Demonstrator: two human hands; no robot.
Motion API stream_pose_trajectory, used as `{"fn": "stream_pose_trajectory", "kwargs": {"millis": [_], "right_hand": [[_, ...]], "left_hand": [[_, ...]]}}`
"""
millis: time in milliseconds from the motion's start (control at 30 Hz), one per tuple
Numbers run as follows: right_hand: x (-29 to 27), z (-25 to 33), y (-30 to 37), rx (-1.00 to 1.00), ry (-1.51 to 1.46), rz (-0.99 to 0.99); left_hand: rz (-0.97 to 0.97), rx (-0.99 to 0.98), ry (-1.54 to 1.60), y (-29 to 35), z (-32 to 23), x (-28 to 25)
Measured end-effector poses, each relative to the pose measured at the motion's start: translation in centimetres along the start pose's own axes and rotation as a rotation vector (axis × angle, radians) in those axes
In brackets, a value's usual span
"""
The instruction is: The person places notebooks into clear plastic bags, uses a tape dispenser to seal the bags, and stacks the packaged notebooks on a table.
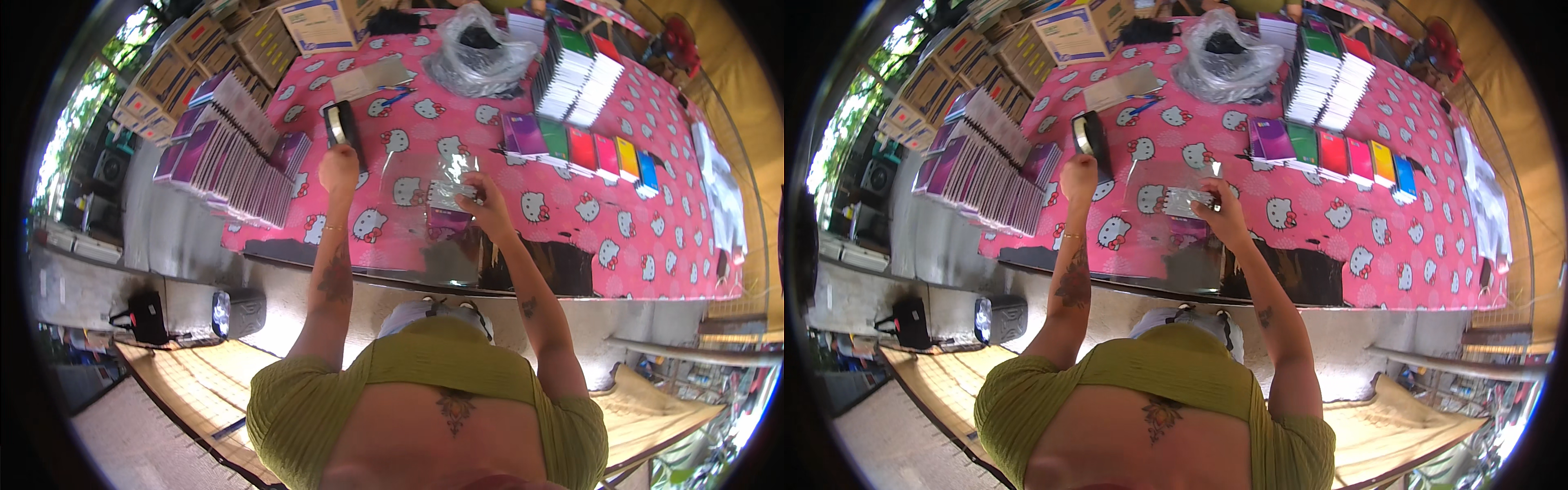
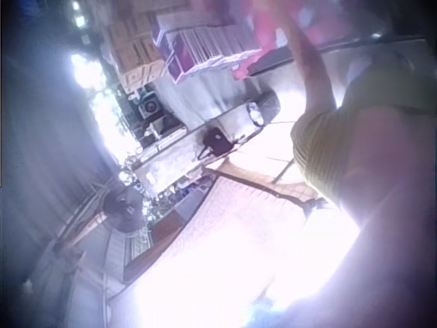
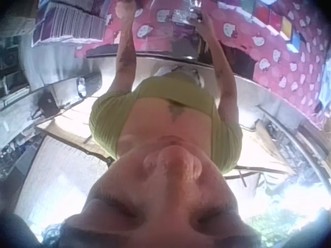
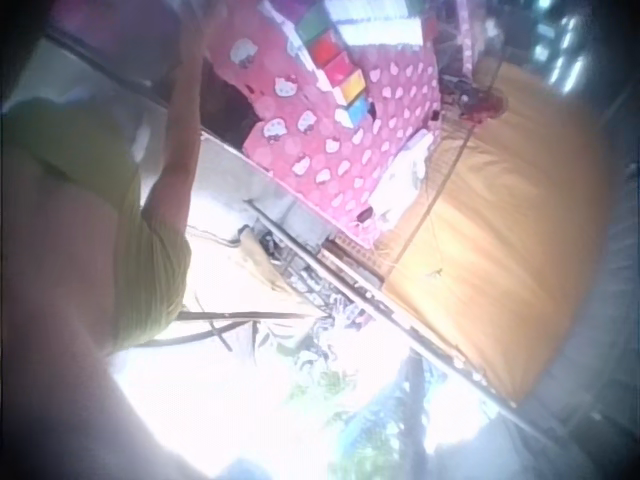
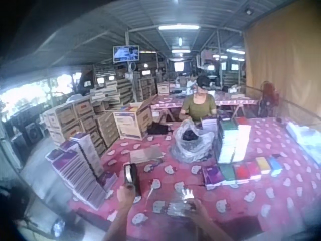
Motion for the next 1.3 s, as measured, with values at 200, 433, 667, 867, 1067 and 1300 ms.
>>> {"fn": "stream_pose_trajectory", "kwargs": {"millis": [200,433,667,867,1067,1300], "right_hand": [[1.3,1.6,-0.4,0.004,0.035,0.037],[0.3,0.9,0.0,0.041,0.051,-0.005],[0.0,-0.1,0.0,0.019,0.039,0.044],[0.1,1.1,-0.2,0.042,-0.023,0.041],[0.8,-0.9,1.3,0.002,-0.162,0.005],[4.1,-0.9,-0.4,0.236,-0.287,-0.109]], "left_hand": [[0.018,-0.583,1.058,0.4,13.0,7.0],[0.261,0.218,-0.260,-1.3,2.0,-2.5],[1.056,1.130,-0.211,5.8,-16.1,-0.6],[1.553,0.792,-0.312,1.9,-11.9,10.9],[1.396,-0.102,0.607,5.0,-5.2,9.6],[0.026,0.613,0.193,15.2,-5.9,-3.4]]}}
Point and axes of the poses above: each hand's wrist, its own y-axis away from the middle knuckle, its own x-axis out of the palm, z = x × y, the point moved 2 cm from there along -y, towards the middle knuckle, and after that the axes turned 8 degrees about -x, right-handed, at the moved point
